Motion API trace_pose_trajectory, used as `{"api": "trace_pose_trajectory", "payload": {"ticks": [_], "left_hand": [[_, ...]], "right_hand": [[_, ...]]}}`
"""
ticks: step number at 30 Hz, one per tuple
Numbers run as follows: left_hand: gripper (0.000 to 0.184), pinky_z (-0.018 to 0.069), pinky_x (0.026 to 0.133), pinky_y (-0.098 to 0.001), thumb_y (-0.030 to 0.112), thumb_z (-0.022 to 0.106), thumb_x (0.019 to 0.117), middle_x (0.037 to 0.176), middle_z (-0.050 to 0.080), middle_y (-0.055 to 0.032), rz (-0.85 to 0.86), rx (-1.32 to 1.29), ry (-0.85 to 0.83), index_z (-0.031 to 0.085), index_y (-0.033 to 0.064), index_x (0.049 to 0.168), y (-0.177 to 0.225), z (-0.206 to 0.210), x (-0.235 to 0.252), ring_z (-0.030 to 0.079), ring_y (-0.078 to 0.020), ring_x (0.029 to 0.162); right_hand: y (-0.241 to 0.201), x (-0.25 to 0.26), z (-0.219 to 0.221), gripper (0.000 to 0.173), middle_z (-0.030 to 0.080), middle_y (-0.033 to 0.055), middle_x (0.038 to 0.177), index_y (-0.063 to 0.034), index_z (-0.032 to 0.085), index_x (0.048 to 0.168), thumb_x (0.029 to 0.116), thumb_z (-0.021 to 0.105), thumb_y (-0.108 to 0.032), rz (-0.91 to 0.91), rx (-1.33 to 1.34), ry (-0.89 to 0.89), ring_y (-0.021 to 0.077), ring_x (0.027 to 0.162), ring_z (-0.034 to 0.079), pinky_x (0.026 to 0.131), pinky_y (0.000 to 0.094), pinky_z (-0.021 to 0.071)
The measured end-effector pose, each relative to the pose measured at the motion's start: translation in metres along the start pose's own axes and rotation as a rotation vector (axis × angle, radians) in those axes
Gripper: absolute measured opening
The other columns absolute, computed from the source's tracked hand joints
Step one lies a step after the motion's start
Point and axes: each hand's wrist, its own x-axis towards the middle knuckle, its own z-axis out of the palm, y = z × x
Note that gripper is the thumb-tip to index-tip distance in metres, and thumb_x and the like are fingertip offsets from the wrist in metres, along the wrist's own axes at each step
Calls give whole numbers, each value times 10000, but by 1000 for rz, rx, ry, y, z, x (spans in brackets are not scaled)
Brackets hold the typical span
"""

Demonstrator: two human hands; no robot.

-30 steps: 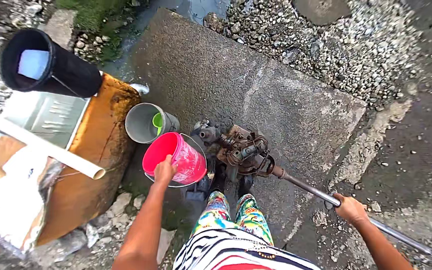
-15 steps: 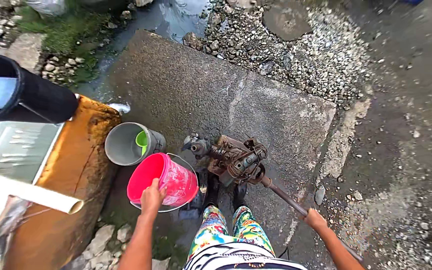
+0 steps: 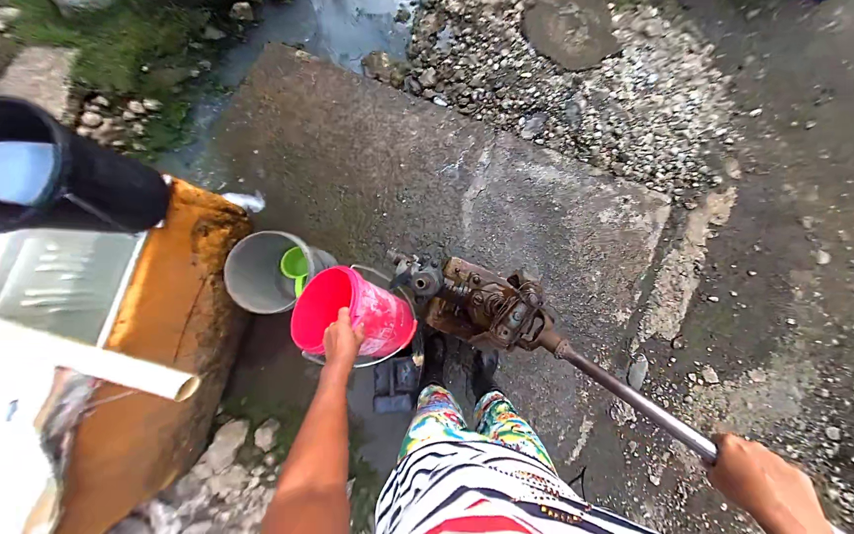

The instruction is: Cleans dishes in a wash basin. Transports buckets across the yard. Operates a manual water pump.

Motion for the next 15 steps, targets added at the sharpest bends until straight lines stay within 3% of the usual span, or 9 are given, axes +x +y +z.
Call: {"api": "trace_pose_trajectory", "payload": {"ticks": [2,4,7,12,15], "left_hand": [[491,447,1062,-606,194,620,1019,1202,652,-335,-9,-5,11,478,-46,1423,-3,4,2,616,-485,1209],[486,462,1038,-617,194,638,1009,1171,659,-332,-13,-6,26,491,-41,1409,-5,9,1,630,-485,1176],[452,488,989,-636,186,656,997,1124,676,-320,-25,4,56,525,-24,1374,-7,13,-11,650,-494,1125],[404,473,1004,-634,151,658,994,1109,683,-316,-55,49,68,557,-13,1348,-1,16,-38,651,-493,1117],[420,460,1029,-615,149,660,990,1108,686,-311,-47,74,63,547,-7,1364,-2,21,-47,648,-486,1128]], "right_hand": [[10,60,35,372,703,267,1174,-2,712,1135,907,728,-295,-15,43,-57,452,1158,660,916,660,513],[17,113,59,400,707,266,1177,-63,713,1215,879,745,-276,-74,68,3,462,1156,659,914,668,511],[19,176,62,488,712,285,1138,-123,660,1331,860,739,-224,-201,44,114,486,1109,674,888,666,517],[2,274,63,482,707,307,1135,-105,644,1355,889,731,-195,-397,20,138,509,1124,662,923,674,502],[-28,311,82,458,701,293,1173,-112,654,1336,891,738,-183,-385,89,125,487,1157,653,941,667,495]]}}
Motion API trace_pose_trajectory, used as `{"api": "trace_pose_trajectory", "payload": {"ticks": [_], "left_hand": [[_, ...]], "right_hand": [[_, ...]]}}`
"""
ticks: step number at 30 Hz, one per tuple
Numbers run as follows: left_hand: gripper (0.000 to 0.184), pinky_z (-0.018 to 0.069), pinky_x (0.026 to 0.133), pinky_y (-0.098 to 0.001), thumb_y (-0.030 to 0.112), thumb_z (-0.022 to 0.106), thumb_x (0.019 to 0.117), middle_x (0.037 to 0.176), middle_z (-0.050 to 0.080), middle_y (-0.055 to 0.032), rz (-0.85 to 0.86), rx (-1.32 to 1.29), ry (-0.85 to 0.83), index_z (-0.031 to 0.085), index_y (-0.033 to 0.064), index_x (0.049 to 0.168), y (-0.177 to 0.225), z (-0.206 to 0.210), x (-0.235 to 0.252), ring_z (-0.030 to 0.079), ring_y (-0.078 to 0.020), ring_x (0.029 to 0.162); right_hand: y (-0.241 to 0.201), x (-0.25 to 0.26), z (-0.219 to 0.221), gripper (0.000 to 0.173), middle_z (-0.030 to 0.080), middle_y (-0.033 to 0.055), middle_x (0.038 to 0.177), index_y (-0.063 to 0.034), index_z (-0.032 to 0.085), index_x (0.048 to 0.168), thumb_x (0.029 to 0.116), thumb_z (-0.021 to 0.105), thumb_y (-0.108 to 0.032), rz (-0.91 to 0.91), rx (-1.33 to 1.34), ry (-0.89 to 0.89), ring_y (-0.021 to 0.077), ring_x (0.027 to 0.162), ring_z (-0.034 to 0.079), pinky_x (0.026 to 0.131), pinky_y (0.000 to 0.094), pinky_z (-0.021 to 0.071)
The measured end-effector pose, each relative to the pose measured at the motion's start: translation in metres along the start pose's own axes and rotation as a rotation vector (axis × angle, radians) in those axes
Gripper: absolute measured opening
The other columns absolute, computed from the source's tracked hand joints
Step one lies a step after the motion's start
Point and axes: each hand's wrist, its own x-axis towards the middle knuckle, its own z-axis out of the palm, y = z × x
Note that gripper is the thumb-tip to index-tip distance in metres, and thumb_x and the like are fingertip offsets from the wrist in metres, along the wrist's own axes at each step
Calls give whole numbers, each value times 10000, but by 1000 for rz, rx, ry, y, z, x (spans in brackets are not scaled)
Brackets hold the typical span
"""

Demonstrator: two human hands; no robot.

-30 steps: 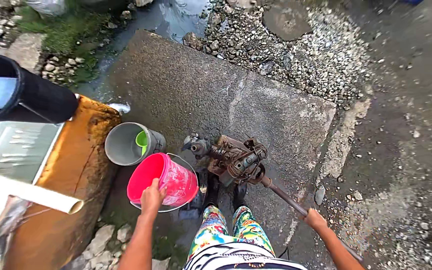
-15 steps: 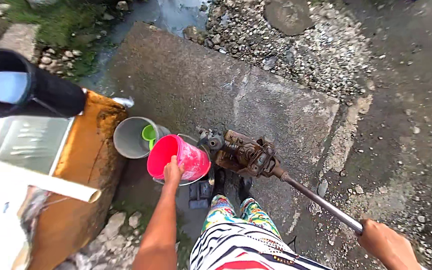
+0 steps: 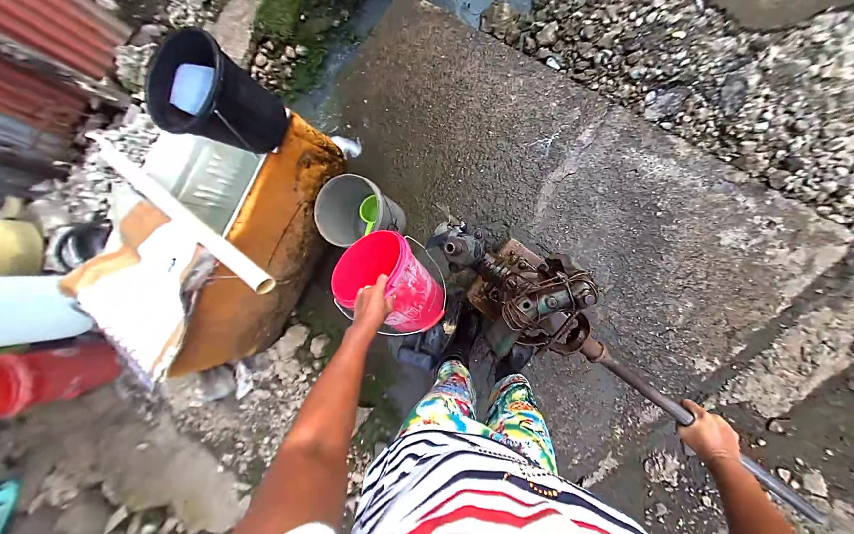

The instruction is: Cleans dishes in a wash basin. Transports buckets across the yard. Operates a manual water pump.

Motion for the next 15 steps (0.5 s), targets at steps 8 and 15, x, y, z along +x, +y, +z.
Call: {"api": "trace_pose_trajectory", "payload": {"ticks": [8,15], "left_hand": [[449,483,979,-641,132,678,977,1088,694,-307,26,-70,25,554,32,1396,-22,9,-5,661,-494,1093],[396,501,915,-671,102,647,979,1100,689,-318,77,-115,-47,562,5,1354,-19,-2,61,668,-508,1083]], "right_hand": [[-55,2,72,403,646,289,1309,3,654,1302,961,718,-203,129,250,-263,431,1271,603,1078,597,457],[-41,-172,-4,428,681,306,1225,6,671,1279,971,683,-291,303,88,-172,488,1190,638,987,676,483]]}}
